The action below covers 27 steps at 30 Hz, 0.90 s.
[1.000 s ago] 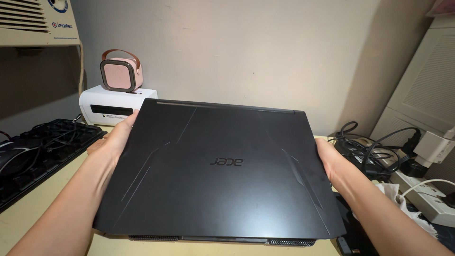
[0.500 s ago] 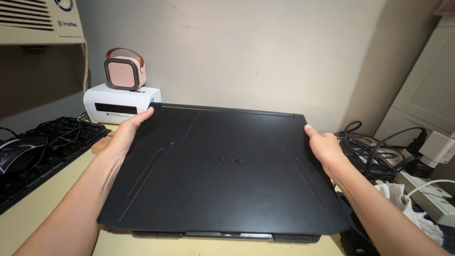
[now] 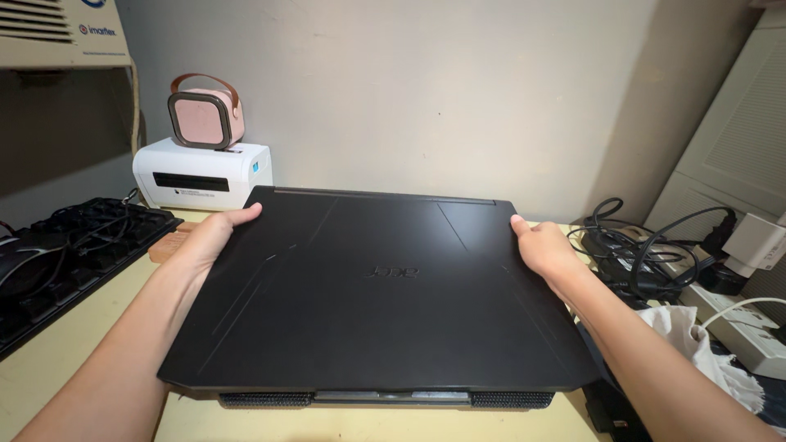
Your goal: The person wipes the closed lid of a laptop with a white cloth, rotating and repositioning the laptop on the desk. They then lift the laptop off a cooling pad and wipe the mesh top and underside of the cooling pad, turning it over to wipe both sides.
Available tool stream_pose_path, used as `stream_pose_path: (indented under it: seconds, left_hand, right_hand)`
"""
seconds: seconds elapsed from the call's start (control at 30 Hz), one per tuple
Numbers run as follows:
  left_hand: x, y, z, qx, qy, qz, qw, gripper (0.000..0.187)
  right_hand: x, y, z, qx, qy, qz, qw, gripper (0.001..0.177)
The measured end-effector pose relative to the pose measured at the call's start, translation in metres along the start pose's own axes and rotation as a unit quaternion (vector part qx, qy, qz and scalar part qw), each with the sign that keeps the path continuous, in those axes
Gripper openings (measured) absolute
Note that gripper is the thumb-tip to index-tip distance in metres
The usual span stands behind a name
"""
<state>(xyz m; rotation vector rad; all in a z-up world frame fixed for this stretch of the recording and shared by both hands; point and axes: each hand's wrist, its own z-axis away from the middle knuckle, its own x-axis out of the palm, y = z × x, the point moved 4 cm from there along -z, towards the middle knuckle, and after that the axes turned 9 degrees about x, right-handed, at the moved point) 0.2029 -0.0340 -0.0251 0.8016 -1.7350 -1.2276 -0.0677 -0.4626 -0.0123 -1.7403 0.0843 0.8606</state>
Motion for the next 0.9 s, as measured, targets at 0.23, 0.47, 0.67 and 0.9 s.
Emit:
stream_pose_path:
  seconds: [0.23, 0.47, 0.67, 0.9]
  left_hand:
    - [0.002, -0.005, 0.002, -0.029, 0.003, 0.024, 0.999, 0.026]
    - [0.001, -0.011, 0.000, -0.050, -0.011, 0.003, 0.999, 0.030]
    - [-0.003, -0.019, -0.004, -0.048, -0.006, -0.052, 0.997, 0.035]
    - [-0.008, -0.029, -0.009, -0.099, -0.028, -0.006, 0.995, 0.036]
  right_hand:
    - [0.010, 0.011, -0.016, -0.005, 0.002, 0.036, 0.999, 0.067]
    - [0.013, 0.017, -0.026, -0.014, 0.015, 0.085, 0.996, 0.069]
    - [0.017, 0.024, -0.028, -0.025, 0.018, 0.112, 0.993, 0.070]
    - [0.018, 0.027, -0.033, -0.049, 0.048, 0.180, 0.981, 0.069]
